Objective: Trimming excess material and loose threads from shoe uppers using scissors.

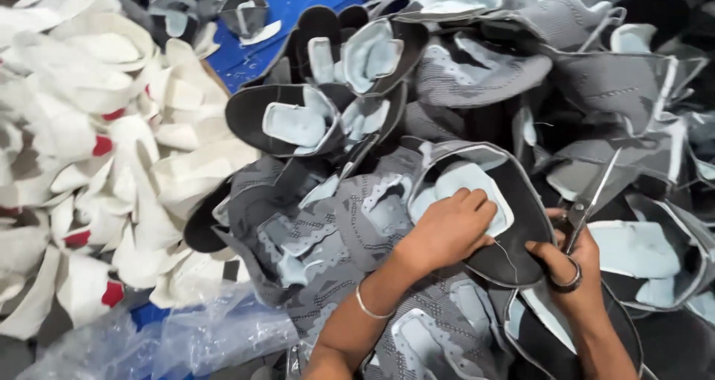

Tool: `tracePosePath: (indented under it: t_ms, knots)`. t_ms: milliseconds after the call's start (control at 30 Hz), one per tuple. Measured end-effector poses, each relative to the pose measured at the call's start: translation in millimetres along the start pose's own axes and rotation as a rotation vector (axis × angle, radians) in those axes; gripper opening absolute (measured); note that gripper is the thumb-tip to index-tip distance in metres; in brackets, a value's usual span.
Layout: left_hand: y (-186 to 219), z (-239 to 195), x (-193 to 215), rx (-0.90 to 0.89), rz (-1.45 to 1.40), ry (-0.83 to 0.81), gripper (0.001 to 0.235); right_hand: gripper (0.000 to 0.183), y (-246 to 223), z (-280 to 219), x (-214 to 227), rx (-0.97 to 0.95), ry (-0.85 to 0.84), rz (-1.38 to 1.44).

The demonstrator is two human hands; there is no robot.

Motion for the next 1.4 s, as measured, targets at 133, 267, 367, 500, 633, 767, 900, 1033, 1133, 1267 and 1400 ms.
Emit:
tracePosePath:
  t_ms: [133, 267, 367, 500, 633, 767, 900, 1033, 1133, 1267, 1400]
  knots:
    - [-8.3, -0.1, -14.0, 0.031, 0.048, -0.029, 0.035, 0.045, 4.7, 3.3, -2.0, -0.026, -0.012, -0.099]
    - [-7.7, -1.1, -30.2, -0.036, 0.033, -0.048, 0.015, 0.041, 0.5, 2.5, -4.1, -0.013, -0.014, -0.126]
    - [-8.8, -0.9, -31.6, -0.051, 0.033, -0.071, 0.014, 0.041, 4.0, 4.7, -2.5, -0.015, -0.025, -0.13]
    - [-12.8, 0.9, -30.7, -0.041, -0.014, -0.112, 0.014, 0.043, 11.1, 7.8, -0.2, -0.054, -0.03, -0.113]
    - [-18.3, 0.4, -30.2, -0.022, -0.015, -0.086, 0.013, 0.045, 12.8, 8.5, 0.6, -0.071, -0.038, -0.079]
    - [-15.7, 1.2, -19.7, -0.009, -0.062, -0.07, 0.017, 0.045, 8.8, 6.8, -0.7, -0.075, -0.03, -0.1]
    - [-7.6, 4.4, -2.3, 0.098, -0.083, -0.175, 0.041, 0.043, 11.7, 7.1, 0.1, -0.085, -0.023, -0.112]
    - [-18.9, -0.5, -31.7, 0.048, -0.034, -0.081, 0.04, 0.042, 15.1, 7.2, 0.7, -0.054, -0.031, -0.118]
    - [-18.9, -1.3, -37.0, -0.016, -0.029, -0.073, 0.018, 0.042, 14.2, 7.0, 0.6, -0.04, -0.028, -0.126]
    - [-21.2, -1.6, -32.4, -0.015, -0.082, -0.098, 0.017, 0.04, 8.6, 6.2, -2.1, -0.048, -0.029, -0.118]
    - [-20.9, -1.1, -28.4, -0.021, -0.101, -0.071, 0.017, 0.04, 10.4, 6.6, -0.8, -0.062, -0.028, -0.124]
Point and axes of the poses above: each hand's wrist, its own z-axis towards the middle knuckle, its own x-axis out of the back of the hand, y = z × x, the point moved 7 cm from there along z, towards the middle knuckle, and after that the axes turned 2 degrees about -x, right-handed, at the moved point
